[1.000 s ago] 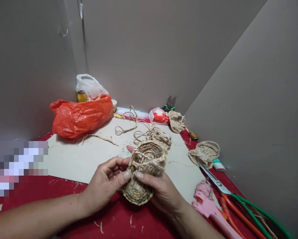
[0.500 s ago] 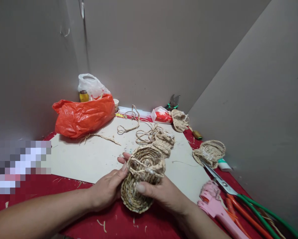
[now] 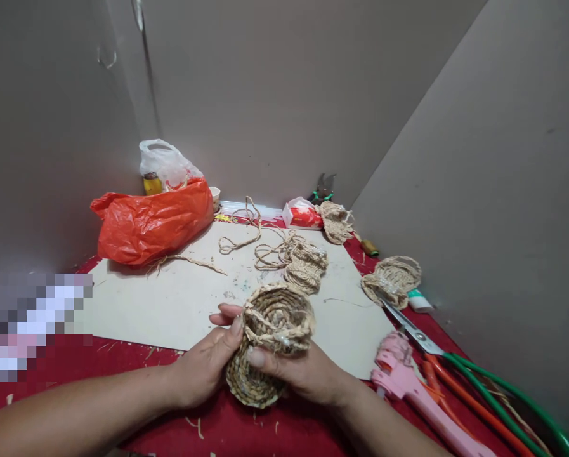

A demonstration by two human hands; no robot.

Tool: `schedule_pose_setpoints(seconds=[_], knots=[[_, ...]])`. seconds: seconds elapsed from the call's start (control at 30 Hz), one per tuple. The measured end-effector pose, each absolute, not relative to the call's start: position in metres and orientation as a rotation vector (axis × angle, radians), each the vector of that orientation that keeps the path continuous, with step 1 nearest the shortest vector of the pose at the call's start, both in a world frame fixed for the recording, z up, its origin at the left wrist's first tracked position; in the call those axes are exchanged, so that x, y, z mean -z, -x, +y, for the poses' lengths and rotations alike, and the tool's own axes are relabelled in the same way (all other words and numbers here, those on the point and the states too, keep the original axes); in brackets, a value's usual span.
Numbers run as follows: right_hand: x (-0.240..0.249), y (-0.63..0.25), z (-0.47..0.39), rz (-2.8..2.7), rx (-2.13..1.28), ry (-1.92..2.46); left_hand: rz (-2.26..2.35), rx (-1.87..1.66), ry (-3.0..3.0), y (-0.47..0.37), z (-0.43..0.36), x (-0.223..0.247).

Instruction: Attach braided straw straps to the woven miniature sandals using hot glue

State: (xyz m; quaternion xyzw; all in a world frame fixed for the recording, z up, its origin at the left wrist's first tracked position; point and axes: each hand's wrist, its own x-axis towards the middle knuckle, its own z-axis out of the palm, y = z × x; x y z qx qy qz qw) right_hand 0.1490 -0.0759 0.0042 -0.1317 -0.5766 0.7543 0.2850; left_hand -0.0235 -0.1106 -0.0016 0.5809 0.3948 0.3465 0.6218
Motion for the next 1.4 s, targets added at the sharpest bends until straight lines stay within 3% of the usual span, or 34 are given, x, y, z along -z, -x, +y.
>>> schedule_pose_setpoints(seconds=[0.17,0.43,1.4], knots=[[-0.008,-0.147,-0.076,-1.589,-1.939,0.395,0.713,-0.744,-1.065,0.019,-0.111,0.008],[0.003,-0.144,-0.077,-1.42,-2.102,0.505,0.488,-0.767,-0.702,0.011,-0.105,0.011],[0.008,-0.142,-0.084,-1.253,-2.177,0.52,0.206,-0.598,-0.699,0.013,-0.103,0.016]])
